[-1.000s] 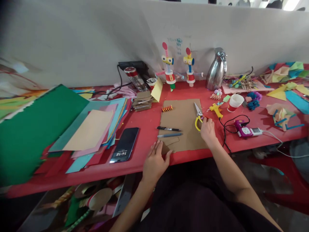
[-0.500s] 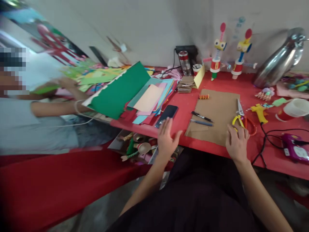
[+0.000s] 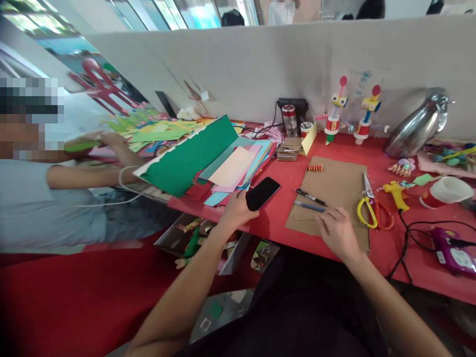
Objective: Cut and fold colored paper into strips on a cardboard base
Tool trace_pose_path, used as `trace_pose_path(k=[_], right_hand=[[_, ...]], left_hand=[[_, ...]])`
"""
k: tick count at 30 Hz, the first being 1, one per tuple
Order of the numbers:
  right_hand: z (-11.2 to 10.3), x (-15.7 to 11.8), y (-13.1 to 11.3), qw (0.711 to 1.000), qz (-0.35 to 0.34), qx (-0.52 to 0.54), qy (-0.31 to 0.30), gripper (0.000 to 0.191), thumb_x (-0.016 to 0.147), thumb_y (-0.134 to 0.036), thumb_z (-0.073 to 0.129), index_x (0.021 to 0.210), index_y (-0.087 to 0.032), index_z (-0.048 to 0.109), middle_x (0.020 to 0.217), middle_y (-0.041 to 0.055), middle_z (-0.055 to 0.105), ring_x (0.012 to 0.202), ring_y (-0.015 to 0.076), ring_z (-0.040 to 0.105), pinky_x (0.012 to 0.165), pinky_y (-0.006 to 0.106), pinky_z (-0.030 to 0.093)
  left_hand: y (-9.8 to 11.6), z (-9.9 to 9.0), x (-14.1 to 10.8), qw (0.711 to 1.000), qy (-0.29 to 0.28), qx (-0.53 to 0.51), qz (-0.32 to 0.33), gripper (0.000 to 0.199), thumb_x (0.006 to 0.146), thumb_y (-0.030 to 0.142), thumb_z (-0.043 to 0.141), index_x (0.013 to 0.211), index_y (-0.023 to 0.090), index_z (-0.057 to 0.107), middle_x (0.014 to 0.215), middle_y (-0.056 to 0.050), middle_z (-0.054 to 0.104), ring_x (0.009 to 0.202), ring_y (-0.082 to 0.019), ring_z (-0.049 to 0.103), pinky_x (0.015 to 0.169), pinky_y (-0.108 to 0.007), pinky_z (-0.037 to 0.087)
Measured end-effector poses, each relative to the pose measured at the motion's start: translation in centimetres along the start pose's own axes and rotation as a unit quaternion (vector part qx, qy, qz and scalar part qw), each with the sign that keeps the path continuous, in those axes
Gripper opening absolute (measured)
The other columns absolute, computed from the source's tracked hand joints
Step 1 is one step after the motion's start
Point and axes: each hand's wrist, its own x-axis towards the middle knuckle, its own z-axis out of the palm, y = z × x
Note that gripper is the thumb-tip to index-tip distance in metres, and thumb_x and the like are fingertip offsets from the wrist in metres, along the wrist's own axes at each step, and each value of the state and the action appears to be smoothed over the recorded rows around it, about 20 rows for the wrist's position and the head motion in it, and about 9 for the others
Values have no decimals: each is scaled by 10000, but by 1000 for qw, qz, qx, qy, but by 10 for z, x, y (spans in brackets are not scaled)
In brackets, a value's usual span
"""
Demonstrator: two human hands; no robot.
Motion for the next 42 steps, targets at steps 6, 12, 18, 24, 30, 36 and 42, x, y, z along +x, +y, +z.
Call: trace_pose_path(k=[6,12,18,24,30,36,42], right_hand=[[39,113,-51,989,-75,6,-130,651,793,-225,712,1399,-116,502,1429,190,520,1302,303,464,1077,457,374],[82,177,-78,985,-24,5,-172,1000,679,-183,808,1520,-111,272,1423,234,493,1332,326,452,1106,486,344],[73,180,-62,989,80,53,-115,991,664,-252,790,1480,-61,261,1350,256,526,1201,320,566,979,421,470],[22,196,13,897,346,276,-18,716,569,-206,809,1224,-156,522,1095,104,682,992,242,650,822,347,538],[-5,211,85,848,446,285,-29,144,689,-195,712,765,-149,599,567,-9,602,546,146,604,537,267,515],[23,247,99,853,474,215,-40,179,674,-250,755,760,-141,643,553,2,612,541,140,601,523,247,501],[66,280,95,883,452,95,-79,335,677,-332,756,921,-110,700,841,87,715,809,188,680,704,284,551]], left_hand=[[11,-45,24,970,30,154,187,609,705,63,612,1302,78,491,1196,-196,538,1103,-343,563,950,-466,497],[21,-77,64,919,14,185,348,675,731,-38,451,1389,112,473,1306,-185,556,1240,-312,519,1104,-450,392],[25,-62,96,946,128,-6,298,849,724,-8,507,1518,227,318,1522,-143,379,1439,-328,327,1194,-525,286],[79,0,118,968,68,-234,63,590,777,102,561,1366,127,545,1288,-157,636,1182,-283,620,1030,-429,510],[130,40,116,957,12,-205,202,320,867,237,611,1169,181,701,1248,-112,694,1212,-256,614,1069,-427,472],[127,69,109,951,-15,-132,279,309,933,229,538,1205,209,682,1346,-106,635,1303,-243,551,1124,-465,404],[126,66,111,952,-13,-135,274,247,912,233,592,1116,212,730,1303,-111,662,1222,-235,615,1091,-424,445]])
